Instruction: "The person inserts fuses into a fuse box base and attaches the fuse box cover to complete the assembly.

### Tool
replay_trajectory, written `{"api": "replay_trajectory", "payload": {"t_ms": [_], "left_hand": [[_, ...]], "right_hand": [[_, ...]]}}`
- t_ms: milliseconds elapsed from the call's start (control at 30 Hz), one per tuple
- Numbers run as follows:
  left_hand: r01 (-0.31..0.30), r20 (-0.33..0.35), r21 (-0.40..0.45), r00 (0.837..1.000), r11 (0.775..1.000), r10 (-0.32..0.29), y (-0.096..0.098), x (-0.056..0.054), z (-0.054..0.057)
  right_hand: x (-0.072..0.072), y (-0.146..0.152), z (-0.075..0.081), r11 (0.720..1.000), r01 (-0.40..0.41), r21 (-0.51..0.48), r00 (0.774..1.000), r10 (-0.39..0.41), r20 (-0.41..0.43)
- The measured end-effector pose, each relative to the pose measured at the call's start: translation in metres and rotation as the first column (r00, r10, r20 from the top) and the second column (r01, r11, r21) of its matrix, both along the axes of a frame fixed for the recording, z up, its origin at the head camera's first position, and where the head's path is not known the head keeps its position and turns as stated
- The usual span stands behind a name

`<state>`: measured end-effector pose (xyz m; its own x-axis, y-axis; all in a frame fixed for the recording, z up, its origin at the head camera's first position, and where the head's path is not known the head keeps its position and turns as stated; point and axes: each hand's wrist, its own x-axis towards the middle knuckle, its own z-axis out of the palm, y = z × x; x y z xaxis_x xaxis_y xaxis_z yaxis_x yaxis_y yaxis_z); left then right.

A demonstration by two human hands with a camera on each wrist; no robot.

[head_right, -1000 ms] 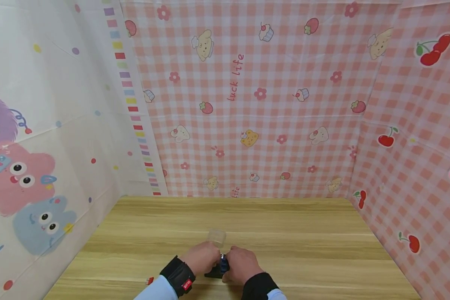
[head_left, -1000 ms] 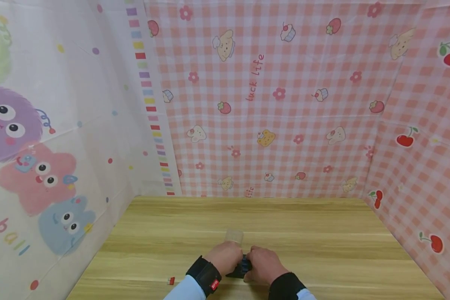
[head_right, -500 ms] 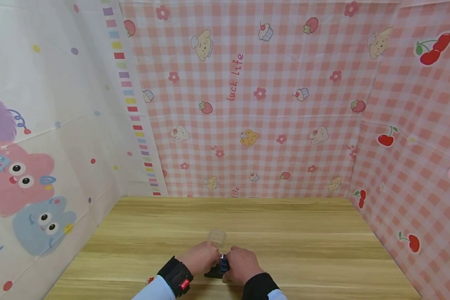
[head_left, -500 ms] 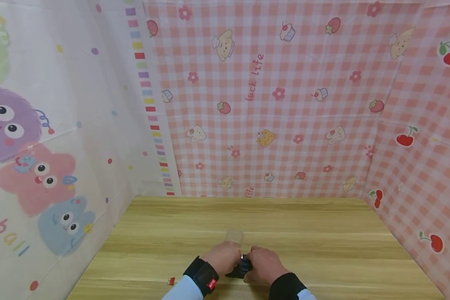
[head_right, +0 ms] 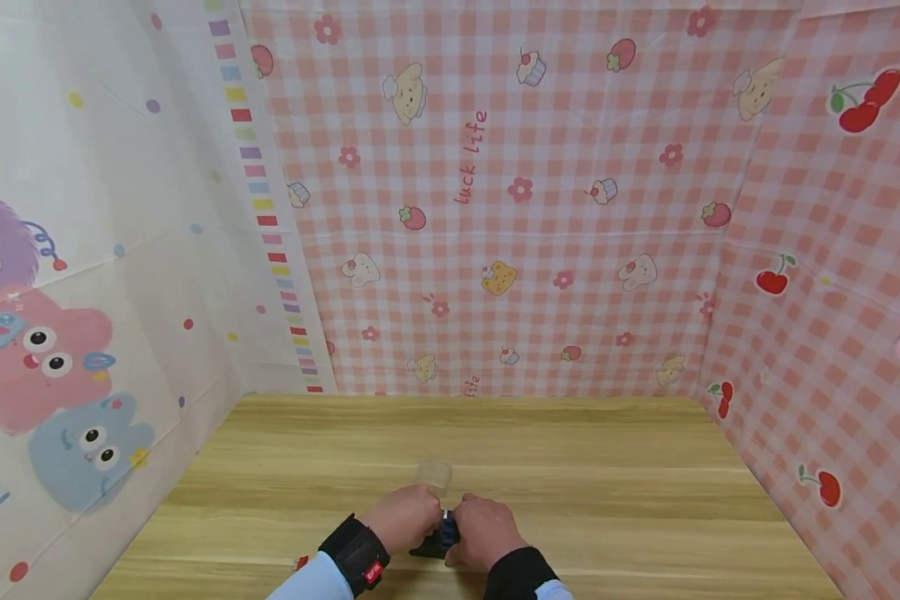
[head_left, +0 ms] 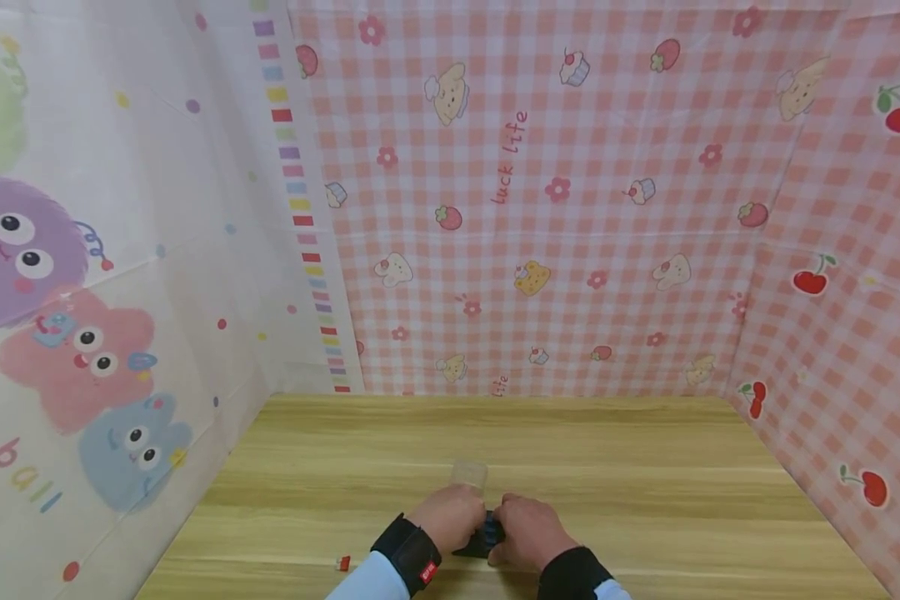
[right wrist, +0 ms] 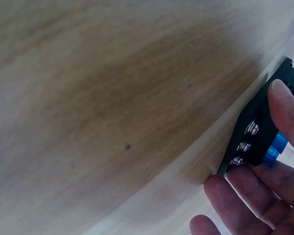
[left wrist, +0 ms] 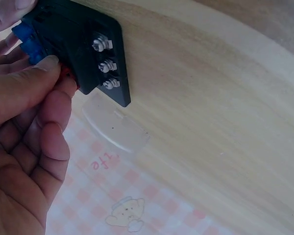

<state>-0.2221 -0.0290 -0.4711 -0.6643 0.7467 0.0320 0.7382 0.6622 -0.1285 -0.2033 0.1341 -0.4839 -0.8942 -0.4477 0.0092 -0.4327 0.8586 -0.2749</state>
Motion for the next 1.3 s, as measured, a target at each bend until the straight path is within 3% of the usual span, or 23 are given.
{"api": "replay_trajectory", "payload": {"t_ms": [233, 467, 733, 967, 1200, 1300], "left_hand": [[0.008, -0.094, -0.028, 0.995, 1.000, -0.011, 0.002, 0.001, -0.006], [-0.019, -0.045, -0.022, 0.999, 1.000, 0.018, 0.004, -0.001, -0.005], [-0.002, -0.119, -0.029, 0.993, 1.000, -0.002, 0.005, 0.002, -0.001], [-0.042, -0.097, -0.066, 0.995, 0.997, 0.036, 0.010, 0.006, 0.001], [-0.035, -0.135, -0.090, 0.991, 0.995, 0.022, 0.009, 0.007, 0.001], [-0.031, -0.099, -0.058, 0.995, 0.998, 0.026, 0.007, 0.005, -0.001]], "right_hand": [[0.001, -0.001, -0.002, 1.000, -0.013, -0.008, 0.999, 0.013, -0.040], [0.001, 0.000, -0.005, 0.999, -0.026, -0.025, 0.996, 0.024, -0.082], [0.003, 0.000, -0.003, 0.999, -0.026, -0.019, 0.996, 0.025, -0.080], [0.003, -0.001, -0.002, 1.000, -0.016, -0.018, 0.998, 0.015, -0.056], [0.003, 0.000, -0.001, 1.000, -0.010, -0.022, 0.999, 0.009, -0.043], [0.003, -0.001, -0.001, 1.000, -0.016, -0.016, 0.999, 0.015, -0.045]]}}
